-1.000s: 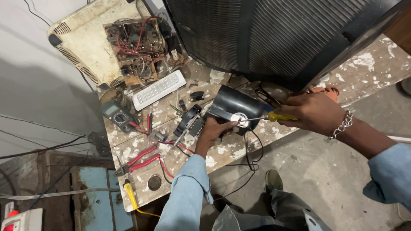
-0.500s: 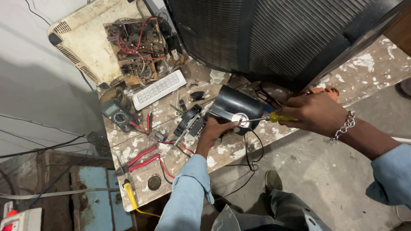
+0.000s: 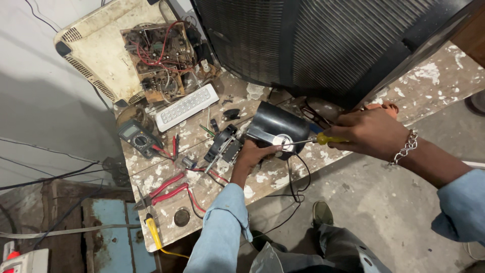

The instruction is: The person works at a cluttered electronics repair workbench, first handling wires and a small electronic module, then holding a black cylindrical housing and using a screwdriver to drive screws into it while steadying the part with the other hand. They continue fastening the housing and finally set the screwdriver down and reposition the module on the bench.

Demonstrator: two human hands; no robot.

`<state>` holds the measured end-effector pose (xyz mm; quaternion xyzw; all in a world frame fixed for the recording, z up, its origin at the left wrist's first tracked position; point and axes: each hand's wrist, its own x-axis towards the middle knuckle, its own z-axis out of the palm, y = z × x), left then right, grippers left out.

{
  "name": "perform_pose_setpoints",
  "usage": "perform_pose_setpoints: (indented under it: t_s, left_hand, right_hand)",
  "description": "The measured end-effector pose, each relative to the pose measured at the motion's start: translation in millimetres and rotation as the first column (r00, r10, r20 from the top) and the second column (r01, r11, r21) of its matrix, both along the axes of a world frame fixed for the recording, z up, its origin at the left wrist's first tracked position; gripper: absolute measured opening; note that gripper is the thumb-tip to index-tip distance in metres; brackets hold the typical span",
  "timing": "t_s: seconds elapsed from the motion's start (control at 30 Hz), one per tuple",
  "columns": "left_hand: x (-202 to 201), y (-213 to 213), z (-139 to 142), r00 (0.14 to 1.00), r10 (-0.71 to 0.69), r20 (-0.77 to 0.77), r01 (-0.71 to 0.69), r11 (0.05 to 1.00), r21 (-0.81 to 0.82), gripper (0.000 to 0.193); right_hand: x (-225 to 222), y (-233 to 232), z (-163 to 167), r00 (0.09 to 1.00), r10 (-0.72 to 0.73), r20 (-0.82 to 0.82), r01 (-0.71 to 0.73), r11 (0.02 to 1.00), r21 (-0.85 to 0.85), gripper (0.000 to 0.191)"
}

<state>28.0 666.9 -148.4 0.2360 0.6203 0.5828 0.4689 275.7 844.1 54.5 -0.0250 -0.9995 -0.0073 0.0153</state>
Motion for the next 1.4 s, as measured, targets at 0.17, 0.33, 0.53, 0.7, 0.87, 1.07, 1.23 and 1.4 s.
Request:
perform_pose_setpoints:
  t_s: [0.17,0.33,0.53,0.7,0.87,1.07,1.23,1.4]
  left_hand:
    - [1.1,0.3,1.7,0.999,0.003,-0.044,-0.003,1.000,0.005,0.068]
    - [0.5,-1.9,5.3,0.998,-0.046,-0.033,0.047,0.998,0.030,0.055]
    - [0.2,-5.2,12.1,0.996,-0.065,-0.061,0.058,0.992,-0.109,0.043]
    - [0.9,-3.8,12.8,1.000,-0.012,-0.009,0.011,0.996,-0.088,0.044]
    - [2.7,-2.8,9.9,0.999,-0.028,-0.039,0.025,0.997,-0.075,0.045]
    - [3.4,-6.3,8.0,0.999,-0.003,0.036,0.003,1.000,0.017,0.047]
    - [2.7,-3.8,6.1,0.999,-0.015,0.035,0.016,0.999,-0.039,0.048]
    - [3.2,-2.2,6.9,1.000,0.031,-0.006,-0.031,0.998,-0.052,0.053]
  right_hand:
    - [-2.8,-1.1,6.4,0.999,0.043,-0.022,-0.043,0.999,0.012,0.041]
    - [-16.7,-13.4,25.1,0.989,0.042,0.143,-0.052,0.996,0.066,0.049]
    - [-34.5,-19.2,45.4,0.971,0.166,0.173,-0.190,0.972,0.138,0.050]
    - [-44.6,-19.6,57.4,0.947,0.296,0.128,-0.312,0.942,0.126,0.039]
    - [-59.8,-31.9,68.9,0.935,0.162,0.315,-0.219,0.963,0.155,0.043]
    - [-53.2,-43.0,79.3,0.903,0.035,0.428,-0.132,0.971,0.198,0.040]
    - [-51.9,-46.8,75.3,0.878,0.037,0.478,-0.099,0.990,0.106,0.037]
    - [-51.4,-45.9,72.8,0.877,-0.138,0.460,0.071,0.985,0.160,0.056]
